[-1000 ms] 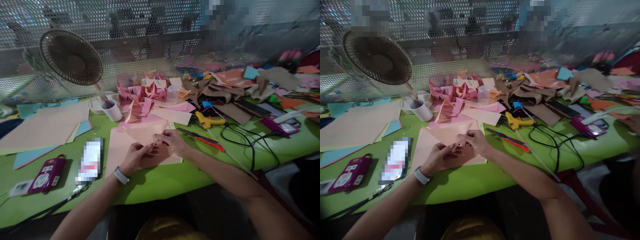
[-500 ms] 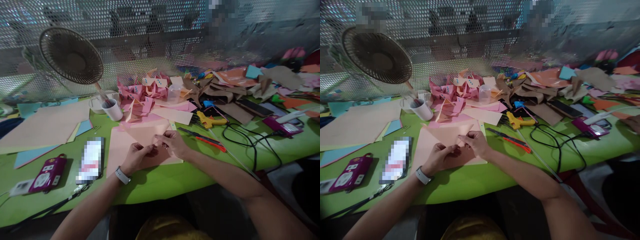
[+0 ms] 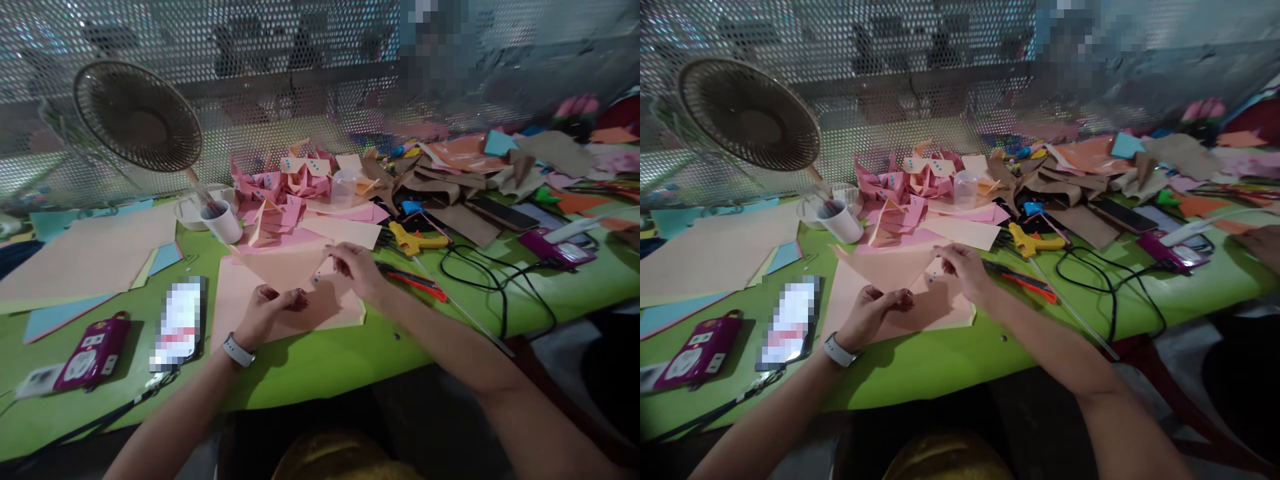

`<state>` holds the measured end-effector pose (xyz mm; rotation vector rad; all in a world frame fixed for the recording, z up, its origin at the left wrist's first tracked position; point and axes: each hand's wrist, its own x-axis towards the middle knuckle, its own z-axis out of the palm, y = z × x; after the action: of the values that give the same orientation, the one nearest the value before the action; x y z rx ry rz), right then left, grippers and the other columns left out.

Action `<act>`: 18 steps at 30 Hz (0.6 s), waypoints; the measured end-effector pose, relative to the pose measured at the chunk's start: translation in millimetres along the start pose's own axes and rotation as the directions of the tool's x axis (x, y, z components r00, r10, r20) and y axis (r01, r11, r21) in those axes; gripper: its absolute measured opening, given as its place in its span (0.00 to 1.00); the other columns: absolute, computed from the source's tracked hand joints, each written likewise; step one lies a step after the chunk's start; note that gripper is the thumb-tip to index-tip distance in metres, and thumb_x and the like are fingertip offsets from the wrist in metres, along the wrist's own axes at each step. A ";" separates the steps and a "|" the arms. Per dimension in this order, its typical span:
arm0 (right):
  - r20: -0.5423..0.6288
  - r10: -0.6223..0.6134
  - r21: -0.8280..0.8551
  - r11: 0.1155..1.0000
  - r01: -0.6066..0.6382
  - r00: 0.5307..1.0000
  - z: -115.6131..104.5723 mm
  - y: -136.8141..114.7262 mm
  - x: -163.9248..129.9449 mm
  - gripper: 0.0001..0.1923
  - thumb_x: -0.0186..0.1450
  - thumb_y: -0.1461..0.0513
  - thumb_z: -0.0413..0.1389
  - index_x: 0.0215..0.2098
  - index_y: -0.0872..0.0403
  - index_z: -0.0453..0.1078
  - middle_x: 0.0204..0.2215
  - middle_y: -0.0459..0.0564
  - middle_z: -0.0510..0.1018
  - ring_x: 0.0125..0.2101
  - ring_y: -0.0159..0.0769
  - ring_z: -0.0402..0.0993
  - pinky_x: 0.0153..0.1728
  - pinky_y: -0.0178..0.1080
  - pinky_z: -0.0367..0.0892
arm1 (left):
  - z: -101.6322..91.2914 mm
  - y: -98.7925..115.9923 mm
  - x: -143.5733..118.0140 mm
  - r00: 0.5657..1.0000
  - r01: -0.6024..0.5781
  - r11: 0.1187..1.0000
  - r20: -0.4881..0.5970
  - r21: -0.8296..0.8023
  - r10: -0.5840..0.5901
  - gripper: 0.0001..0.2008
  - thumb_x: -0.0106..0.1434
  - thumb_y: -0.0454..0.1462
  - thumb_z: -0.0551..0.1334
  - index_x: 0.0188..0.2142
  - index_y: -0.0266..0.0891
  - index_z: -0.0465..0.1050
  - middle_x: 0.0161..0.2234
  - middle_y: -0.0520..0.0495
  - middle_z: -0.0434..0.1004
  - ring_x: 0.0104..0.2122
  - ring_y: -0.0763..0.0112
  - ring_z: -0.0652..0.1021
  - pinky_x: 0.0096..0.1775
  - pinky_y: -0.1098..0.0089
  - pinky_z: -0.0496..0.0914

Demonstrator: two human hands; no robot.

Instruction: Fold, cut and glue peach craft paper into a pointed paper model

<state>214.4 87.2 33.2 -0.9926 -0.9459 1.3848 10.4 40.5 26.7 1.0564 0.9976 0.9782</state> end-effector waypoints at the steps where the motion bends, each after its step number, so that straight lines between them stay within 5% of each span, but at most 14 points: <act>1: -0.039 -0.009 0.023 1.000 0.010 0.999 -5.3 -4.6 5.8 0.15 0.54 0.52 0.65 0.20 0.53 0.72 0.14 0.39 0.66 0.16 0.24 0.57 0.20 0.33 0.52 | -1.4 1.8 -0.5 1.000 -0.019 1.000 0.012 0.020 0.019 0.12 0.53 0.43 0.71 0.29 0.34 0.82 0.26 0.42 0.83 0.27 0.65 0.82 0.34 0.68 0.77; 3: -0.051 0.043 0.036 0.999 -0.041 0.998 -14.0 -12.2 14.4 0.17 0.56 0.48 0.61 0.23 0.53 0.74 0.16 0.41 0.68 0.18 0.25 0.59 0.20 0.32 0.55 | -4.0 5.9 -2.5 0.998 -0.049 0.994 0.045 0.101 0.045 0.13 0.53 0.43 0.72 0.30 0.34 0.82 0.28 0.41 0.83 0.28 0.64 0.82 0.34 0.68 0.77; 5: 0.071 0.160 -0.057 0.986 -0.156 0.985 -18.4 -17.4 16.9 0.19 0.56 0.46 0.61 0.25 0.54 0.76 0.20 0.44 0.72 0.20 0.26 0.63 0.21 0.32 0.57 | -6.5 10.1 -5.1 0.998 -0.033 0.971 0.062 0.238 0.019 0.13 0.51 0.44 0.72 0.31 0.35 0.82 0.28 0.41 0.83 0.27 0.63 0.81 0.31 0.68 0.77; 8: 0.371 0.391 -0.305 0.908 -0.287 0.842 -17.4 -21.7 10.1 0.22 0.55 0.45 0.63 0.30 0.56 0.78 0.26 0.50 0.79 0.24 0.31 0.71 0.23 0.33 0.62 | -9.7 15.2 -7.6 0.995 0.018 0.921 0.087 0.389 -0.056 0.13 0.50 0.44 0.73 0.31 0.37 0.83 0.28 0.42 0.83 0.25 0.62 0.80 0.26 0.68 0.75; 10: 0.472 0.477 -0.388 0.867 -0.312 0.741 -14.6 -23.8 2.9 0.23 0.53 0.45 0.64 0.31 0.56 0.78 0.27 0.51 0.80 0.24 0.34 0.73 0.24 0.35 0.65 | -11.5 17.3 -7.2 0.988 0.007 0.930 0.143 0.368 -0.063 0.10 0.50 0.42 0.72 0.30 0.38 0.83 0.29 0.42 0.83 0.28 0.60 0.81 0.31 0.66 0.76; 14: 0.518 0.482 -0.400 0.867 -0.298 0.707 -12.3 -28.6 -5.8 0.24 0.50 0.42 0.65 0.27 0.55 0.76 0.23 0.48 0.78 0.21 0.32 0.71 0.22 0.34 0.65 | -13.9 20.2 -4.1 0.971 -0.013 0.941 0.230 0.339 -0.069 0.08 0.49 0.38 0.72 0.31 0.39 0.83 0.31 0.43 0.84 0.32 0.58 0.82 0.36 0.65 0.76; 18: 0.604 0.457 -0.504 0.854 -0.130 0.653 -12.9 -27.1 -6.2 0.23 0.53 0.44 0.64 0.25 0.56 0.76 0.18 0.45 0.75 0.18 0.27 0.67 0.19 0.31 0.59 | -13.7 22.3 -2.2 0.955 -0.041 0.933 0.290 0.357 -0.069 0.10 0.51 0.40 0.71 0.30 0.36 0.82 0.31 0.41 0.83 0.33 0.56 0.81 0.38 0.63 0.75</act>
<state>235.4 82.3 55.0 -0.9588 -1.7900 1.9703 -6.5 45.9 46.0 1.4533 0.9490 0.6071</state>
